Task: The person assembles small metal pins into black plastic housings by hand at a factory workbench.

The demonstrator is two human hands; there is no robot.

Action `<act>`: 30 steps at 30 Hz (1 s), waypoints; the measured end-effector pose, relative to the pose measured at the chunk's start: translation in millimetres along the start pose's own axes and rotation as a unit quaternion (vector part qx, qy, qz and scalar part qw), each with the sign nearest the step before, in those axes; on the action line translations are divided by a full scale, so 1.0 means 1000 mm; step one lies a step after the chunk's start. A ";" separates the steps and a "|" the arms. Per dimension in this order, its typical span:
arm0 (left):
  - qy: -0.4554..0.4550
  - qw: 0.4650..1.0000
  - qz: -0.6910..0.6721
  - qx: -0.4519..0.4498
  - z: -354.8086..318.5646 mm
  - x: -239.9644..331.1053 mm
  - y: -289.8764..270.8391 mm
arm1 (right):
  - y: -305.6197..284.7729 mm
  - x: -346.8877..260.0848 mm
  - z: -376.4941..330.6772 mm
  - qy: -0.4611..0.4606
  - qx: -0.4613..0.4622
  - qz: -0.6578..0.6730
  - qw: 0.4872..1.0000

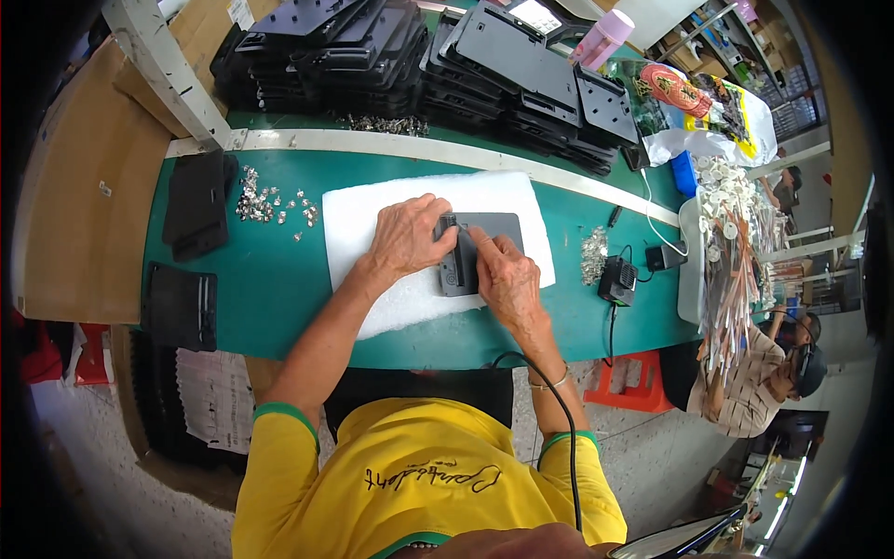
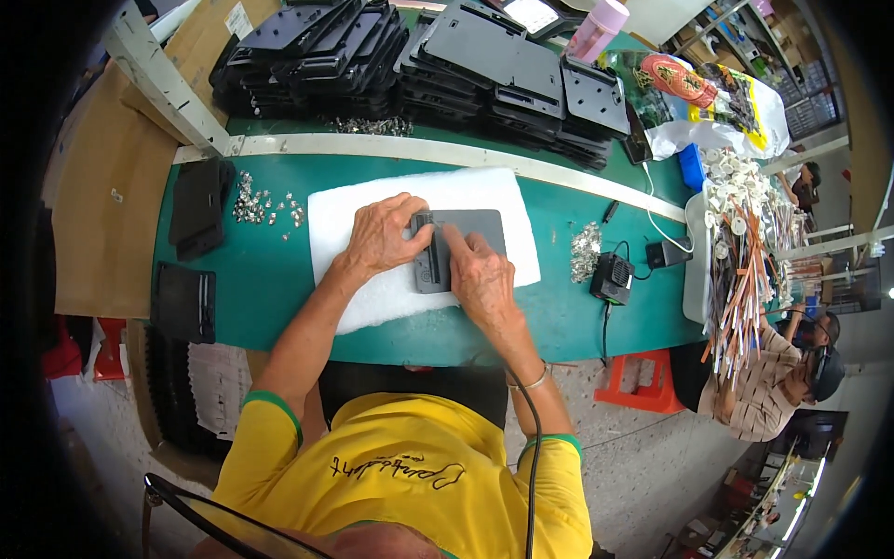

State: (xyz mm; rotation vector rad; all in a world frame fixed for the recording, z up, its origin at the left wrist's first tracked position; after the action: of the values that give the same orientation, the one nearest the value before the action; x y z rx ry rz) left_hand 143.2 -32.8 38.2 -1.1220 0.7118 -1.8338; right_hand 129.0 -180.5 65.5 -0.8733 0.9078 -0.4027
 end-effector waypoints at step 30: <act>0.037 0.999 -0.028 0.017 -0.004 -0.003 0.005 | 0.016 -0.015 0.026 -0.095 -0.117 -0.186 0.971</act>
State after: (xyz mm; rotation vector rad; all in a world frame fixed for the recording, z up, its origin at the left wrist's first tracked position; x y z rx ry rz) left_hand 142.4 -32.1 31.5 -1.0671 0.6943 -1.9362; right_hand 140.8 -149.1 68.7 -1.2856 0.6207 -0.5309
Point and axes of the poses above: each hand's wrist, its own z-axis towards the middle knuckle, its own y-axis out of the palm, x = y × z, the point moved 7 cm from there along z, towards the middle knuckle, and after that the axes turned 11 degrees about z, right-handed, at the moved point
